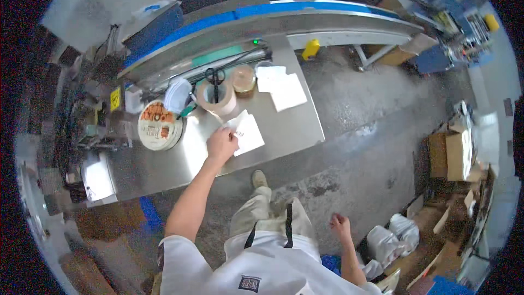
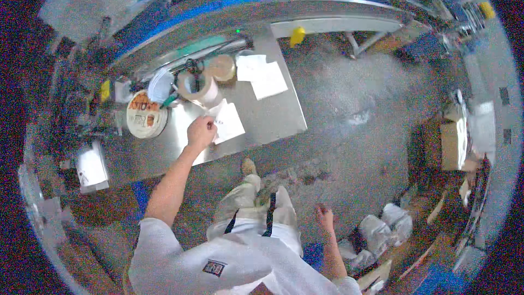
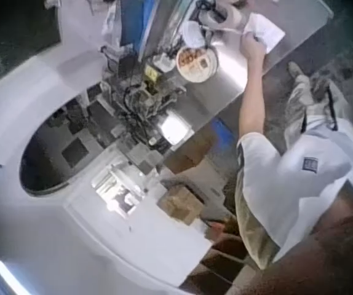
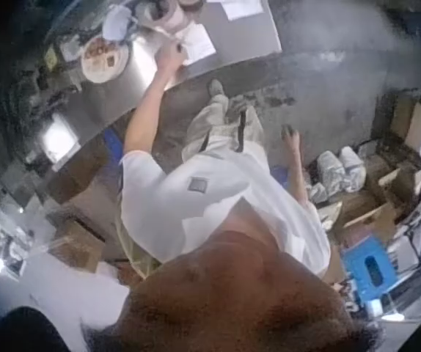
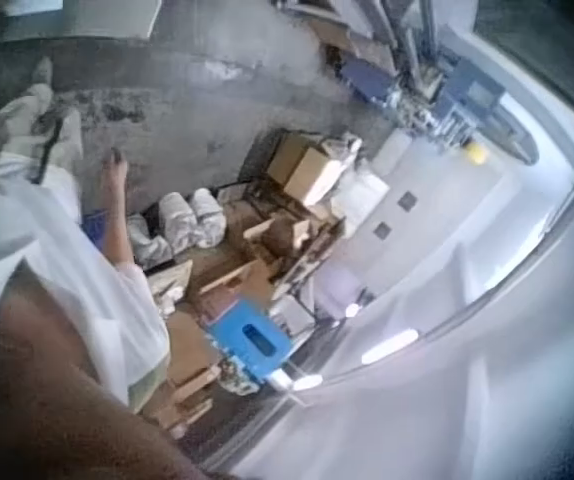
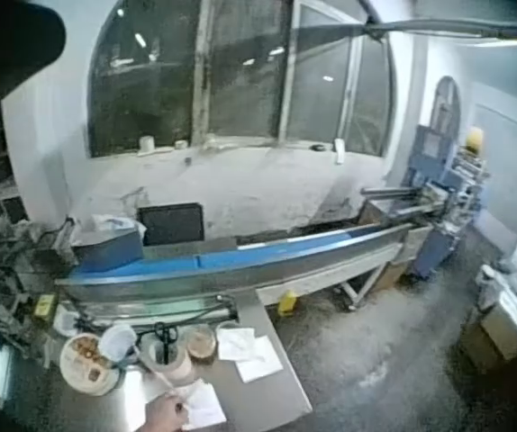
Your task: Folding small square paper sheets into triangles on a workbench.
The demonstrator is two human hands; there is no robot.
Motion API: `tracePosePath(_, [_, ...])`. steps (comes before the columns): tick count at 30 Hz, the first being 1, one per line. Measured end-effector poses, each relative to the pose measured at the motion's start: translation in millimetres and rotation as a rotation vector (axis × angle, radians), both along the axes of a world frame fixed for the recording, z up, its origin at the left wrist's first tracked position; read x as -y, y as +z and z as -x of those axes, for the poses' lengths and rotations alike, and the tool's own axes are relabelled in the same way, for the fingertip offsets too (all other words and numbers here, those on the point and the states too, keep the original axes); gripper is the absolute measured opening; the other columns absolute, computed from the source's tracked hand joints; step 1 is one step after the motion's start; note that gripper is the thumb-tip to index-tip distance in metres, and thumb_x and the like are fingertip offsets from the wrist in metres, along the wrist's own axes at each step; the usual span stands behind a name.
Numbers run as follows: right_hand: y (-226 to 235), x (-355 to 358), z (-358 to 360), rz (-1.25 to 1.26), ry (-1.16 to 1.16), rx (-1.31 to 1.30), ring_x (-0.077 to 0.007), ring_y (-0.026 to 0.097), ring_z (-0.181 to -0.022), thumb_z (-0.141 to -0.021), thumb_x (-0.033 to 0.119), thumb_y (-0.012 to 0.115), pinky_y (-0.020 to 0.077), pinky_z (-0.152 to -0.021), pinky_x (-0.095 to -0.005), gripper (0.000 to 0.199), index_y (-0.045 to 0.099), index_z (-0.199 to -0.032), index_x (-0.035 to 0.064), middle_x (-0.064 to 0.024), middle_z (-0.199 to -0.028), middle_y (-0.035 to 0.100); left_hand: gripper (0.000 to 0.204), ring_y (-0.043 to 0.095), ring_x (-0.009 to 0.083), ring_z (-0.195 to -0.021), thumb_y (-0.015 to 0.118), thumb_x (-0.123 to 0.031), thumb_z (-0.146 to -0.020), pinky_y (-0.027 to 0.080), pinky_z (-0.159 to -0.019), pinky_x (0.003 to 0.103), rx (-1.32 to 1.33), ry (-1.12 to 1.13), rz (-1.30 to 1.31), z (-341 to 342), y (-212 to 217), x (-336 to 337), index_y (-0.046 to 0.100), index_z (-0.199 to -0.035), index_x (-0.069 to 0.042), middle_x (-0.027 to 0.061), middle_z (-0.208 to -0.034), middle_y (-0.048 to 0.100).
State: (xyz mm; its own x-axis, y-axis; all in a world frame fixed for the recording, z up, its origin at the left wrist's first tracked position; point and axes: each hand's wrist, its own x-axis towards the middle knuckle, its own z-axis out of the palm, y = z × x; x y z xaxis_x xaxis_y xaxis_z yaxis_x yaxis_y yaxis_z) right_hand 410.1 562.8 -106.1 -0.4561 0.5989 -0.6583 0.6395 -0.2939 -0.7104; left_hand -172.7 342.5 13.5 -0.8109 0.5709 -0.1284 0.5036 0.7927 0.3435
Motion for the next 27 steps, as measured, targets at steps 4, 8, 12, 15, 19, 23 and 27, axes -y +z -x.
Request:
tracePosePath(4, [98.2, -32.6, 209.3, -0.196, 0.333, 0.025, -0.0106, 0.058, -0.078, -0.095, 0.022, 0.063, 0.0488, -0.069, -0.0271, 0.028, 0.064, -0.112, 0.0006, -0.0025, -0.087, 0.064, 0.015, 0.066, 0.0218, -0.079, 0.065, -0.012, -0.082, 0.053, -0.071, 0.036, 0.410, 0.206, -0.517, 6.0, 18.2, 16.0, 0.068, -0.091, 0.000, 0.0097, -0.086, 0.068])
tracePosePath(8, [184.2, -26.3, 393.7, -0.394, 0.629, -0.461, -0.0220, 0.061, -0.110, -0.086, 0.019, 0.074, 0.0479, -0.097, -0.0344, 0.052, 0.055, -0.132, 0.0052, -0.0135, -0.134, 0.053, 0.013, 0.064, 0.0106, -0.084, 0.063, -0.006, -0.085, 0.050, -0.078, 0.026, 0.841, 0.217, -0.767, -1.6, 48.8, 25.5, 0.068, -0.096, 0.000, 0.0036, -0.089, 0.069])
tracePosePath(12, [233.7, -34.7, 505.4, -0.401, 0.907, -0.717, -0.0225, 0.058, -0.115, -0.080, 0.017, 0.079, 0.0441, -0.103, -0.0355, 0.062, 0.053, -0.135, 0.0060, -0.0122, -0.137, 0.051, 0.016, 0.063, 0.0100, -0.083, 0.064, -0.007, -0.087, 0.050, -0.078, 0.025, 1.087, 0.308, -0.940, -27.2, 86.3, 10.3, 0.067, -0.102, -0.001, 0.0014, -0.092, 0.068])
tracePosePath(15, [218.8, -35.3, 533.3, -0.034, 1.099, -0.691, -0.0138, 0.063, -0.098, -0.086, 0.015, 0.074, 0.0507, -0.088, -0.0302, 0.038, 0.064, -0.120, 0.0019, -0.0061, -0.105, 0.067, 0.023, 0.066, 0.0125, -0.092, 0.062, -0.011, -0.091, 0.053, -0.084, 0.028, 1.271, 0.353, -1.044, -40.7, 82.1, 14.8, 0.066, -0.112, -0.003, 0.0040, -0.100, 0.070])
tracePosePath(19, [216.4, -29.8, 538.5, 0.117, 1.086, -0.560, -0.0059, 0.061, -0.073, -0.092, 0.016, 0.068, 0.0493, -0.062, -0.0238, 0.019, 0.067, -0.098, -0.0011, -0.0007, -0.079, 0.066, 0.057, 0.064, 0.0208, -0.109, 0.050, -0.046, -0.099, 0.052, -0.093, 0.039, 1.186, 0.752, -1.337, -68.8, 84.9, 11.4, 0.051, -0.134, 0.000, 0.0112, -0.125, 0.063])
tracePosePath(23, [240.2, -30.4, 538.5, 0.202, 1.036, -0.420, -0.0054, 0.060, -0.070, -0.092, 0.016, 0.069, 0.0493, -0.060, -0.0234, 0.017, 0.065, -0.095, 0.0002, -0.0002, -0.079, 0.064, 0.053, 0.064, 0.0212, -0.107, 0.042, -0.044, -0.103, 0.051, -0.094, 0.042, 1.146, 0.910, -1.588, -86.9, 129.2, -5.0, 0.052, -0.133, 0.000, 0.0094, -0.122, 0.064])
tracePosePath(27, [236.8, -24.4, 533.0, 0.137, 1.121, -0.538, -0.0151, 0.066, -0.085, -0.084, 0.018, 0.077, 0.0548, -0.071, -0.0293, 0.041, 0.061, -0.117, 0.0000, -0.0073, -0.095, 0.067, 0.029, 0.057, 0.0053, -0.082, 0.061, -0.022, -0.098, 0.048, -0.071, 0.023, 0.599, 0.872, -1.096, -106.2, 155.8, 6.4, 0.065, -0.114, 0.002, -0.0028, -0.091, 0.065])
